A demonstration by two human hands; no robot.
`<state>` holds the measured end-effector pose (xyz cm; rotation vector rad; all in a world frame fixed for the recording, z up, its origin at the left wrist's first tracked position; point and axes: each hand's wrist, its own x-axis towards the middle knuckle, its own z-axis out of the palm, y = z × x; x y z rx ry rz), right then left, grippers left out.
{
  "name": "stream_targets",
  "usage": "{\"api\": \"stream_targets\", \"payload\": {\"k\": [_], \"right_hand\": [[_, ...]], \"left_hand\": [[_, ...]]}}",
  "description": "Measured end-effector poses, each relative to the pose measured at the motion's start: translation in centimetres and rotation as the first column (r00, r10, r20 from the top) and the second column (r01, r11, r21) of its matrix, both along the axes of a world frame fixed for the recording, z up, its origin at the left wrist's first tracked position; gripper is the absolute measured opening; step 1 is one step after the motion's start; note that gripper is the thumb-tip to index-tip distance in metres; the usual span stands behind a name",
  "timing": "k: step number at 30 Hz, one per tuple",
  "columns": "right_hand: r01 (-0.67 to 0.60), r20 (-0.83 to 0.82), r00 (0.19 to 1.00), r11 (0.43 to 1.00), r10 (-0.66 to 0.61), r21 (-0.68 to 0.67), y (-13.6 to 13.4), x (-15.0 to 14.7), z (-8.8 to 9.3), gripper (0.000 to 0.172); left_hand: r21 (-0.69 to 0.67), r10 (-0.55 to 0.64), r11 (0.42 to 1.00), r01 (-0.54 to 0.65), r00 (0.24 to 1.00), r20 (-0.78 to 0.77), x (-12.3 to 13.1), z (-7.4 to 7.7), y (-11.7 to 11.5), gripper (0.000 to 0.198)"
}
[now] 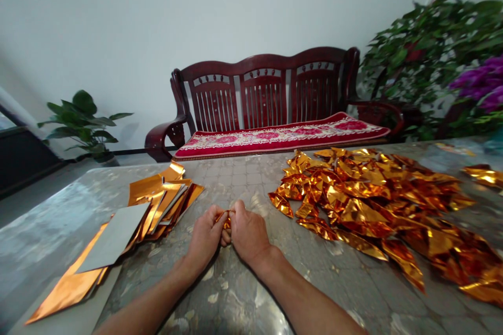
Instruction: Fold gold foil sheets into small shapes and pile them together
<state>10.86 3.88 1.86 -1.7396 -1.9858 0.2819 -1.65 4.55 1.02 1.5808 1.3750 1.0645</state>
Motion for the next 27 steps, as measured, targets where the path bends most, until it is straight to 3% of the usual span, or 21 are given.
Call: {"api": "stream_targets", "payload": {"k": [9, 14, 18, 22, 27], "right_hand": [[0.009, -0.008, 1.0, 1.0, -0.009, -0.011, -0.1, -0.3, 0.1, 0.018], [-0.075, -0.234, 0.969, 0.997, 0.08, 0.031, 0.2, 0.5, -0.1, 0.022], [-0.075, -0.447, 0.891, 0.997, 0.079, 0.027, 0.7, 1.8, -0.2, 0.036], [0.036, -0.506, 0.863, 0.998, -0.003, 0.057, 1.5, 2.8, -1.1, 0.028], [-0.001, -0.519, 0.85, 0.984, 0.094, 0.176, 2.0, 2.5, -1.9, 0.033]], "left_hand": [[0.13, 0.012, 0.992, -0.001, 0.996, -0.088, -0.2, 0.2, -0.4, 0.023], [-0.015, -0.051, 0.999, 0.052, 0.997, 0.051, -0.5, -0.3, 0.9, 0.028], [-0.122, 0.012, 0.992, 0.016, 0.975, 0.223, -0.8, -0.1, 1.6, 0.04], [-0.16, 0.001, 0.986, 0.048, 0.955, 0.296, -0.9, 0.4, 1.7, 0.049], [-0.172, -0.018, 0.982, 0.076, 0.948, 0.319, -1.1, 0.6, 1.5, 0.049]]}}
